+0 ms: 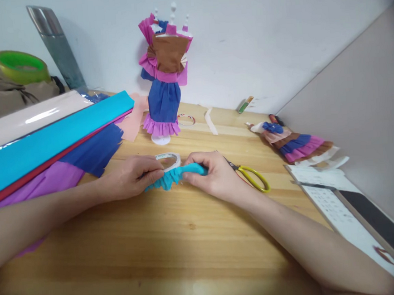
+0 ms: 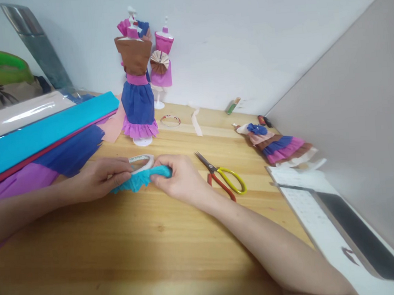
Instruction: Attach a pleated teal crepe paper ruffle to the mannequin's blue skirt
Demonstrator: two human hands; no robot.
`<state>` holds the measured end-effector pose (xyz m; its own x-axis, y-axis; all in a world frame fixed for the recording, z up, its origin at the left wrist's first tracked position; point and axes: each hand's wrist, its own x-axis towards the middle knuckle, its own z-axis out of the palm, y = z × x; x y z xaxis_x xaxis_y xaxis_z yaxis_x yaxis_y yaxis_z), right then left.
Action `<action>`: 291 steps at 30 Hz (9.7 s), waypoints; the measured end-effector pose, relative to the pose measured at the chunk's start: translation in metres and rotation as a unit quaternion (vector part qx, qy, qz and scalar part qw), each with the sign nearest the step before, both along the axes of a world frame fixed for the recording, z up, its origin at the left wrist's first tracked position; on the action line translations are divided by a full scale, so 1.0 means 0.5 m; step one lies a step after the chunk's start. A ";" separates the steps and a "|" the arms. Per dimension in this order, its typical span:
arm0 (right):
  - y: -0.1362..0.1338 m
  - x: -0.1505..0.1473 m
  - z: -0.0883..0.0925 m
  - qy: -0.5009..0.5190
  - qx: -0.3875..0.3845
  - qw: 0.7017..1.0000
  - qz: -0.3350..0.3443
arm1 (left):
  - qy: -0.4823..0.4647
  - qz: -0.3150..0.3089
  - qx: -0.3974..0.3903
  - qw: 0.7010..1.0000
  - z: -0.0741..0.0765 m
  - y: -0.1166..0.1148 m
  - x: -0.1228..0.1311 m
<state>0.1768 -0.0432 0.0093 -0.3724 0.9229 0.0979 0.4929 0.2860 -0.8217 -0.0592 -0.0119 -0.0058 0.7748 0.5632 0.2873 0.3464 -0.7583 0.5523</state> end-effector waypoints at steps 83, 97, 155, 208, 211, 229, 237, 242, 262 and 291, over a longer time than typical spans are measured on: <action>0.019 0.009 -0.004 0.066 -0.149 0.984 0.071 | -0.093 0.005 0.067 0.993 -0.035 0.024 -0.006; 0.015 0.002 0.004 0.156 -0.250 0.954 0.062 | -0.176 -0.051 0.022 0.983 -0.015 0.021 -0.016; -0.004 -0.035 -0.038 0.171 -0.102 0.976 -0.093 | -0.167 0.156 -0.030 0.973 0.069 -0.108 0.028; -0.026 -0.028 -0.003 0.008 0.039 0.995 -0.096 | -0.014 0.113 -0.107 0.988 0.045 -0.071 0.033; -0.021 -0.027 -0.005 0.003 0.030 0.994 -0.103 | -0.017 0.117 -0.099 0.988 0.041 -0.068 0.034; -0.044 -0.038 -0.024 0.034 0.074 0.995 -0.065 | 0.006 0.135 -0.124 0.983 0.040 -0.061 0.033; -0.046 -0.039 -0.028 0.040 0.102 0.992 -0.065 | 0.001 0.131 -0.121 0.984 0.037 -0.060 0.032; -0.046 -0.040 -0.032 0.042 0.117 0.991 -0.048 | 0.003 0.132 -0.113 0.985 0.025 -0.056 0.030; -0.028 -0.033 -0.022 0.032 0.056 0.994 -0.092 | -0.011 0.079 -0.115 0.990 0.042 -0.059 0.032; 0.002 -0.003 -0.020 0.108 0.020 0.994 0.031 | 0.033 -0.044 -0.231 0.971 0.055 0.004 -0.003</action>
<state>0.1753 -0.0423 -0.0008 -0.3946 0.8929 0.2169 0.2874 0.3442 -0.8939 -0.0607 -0.0099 0.0215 0.8335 0.5516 -0.0332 0.3390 -0.4630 0.8190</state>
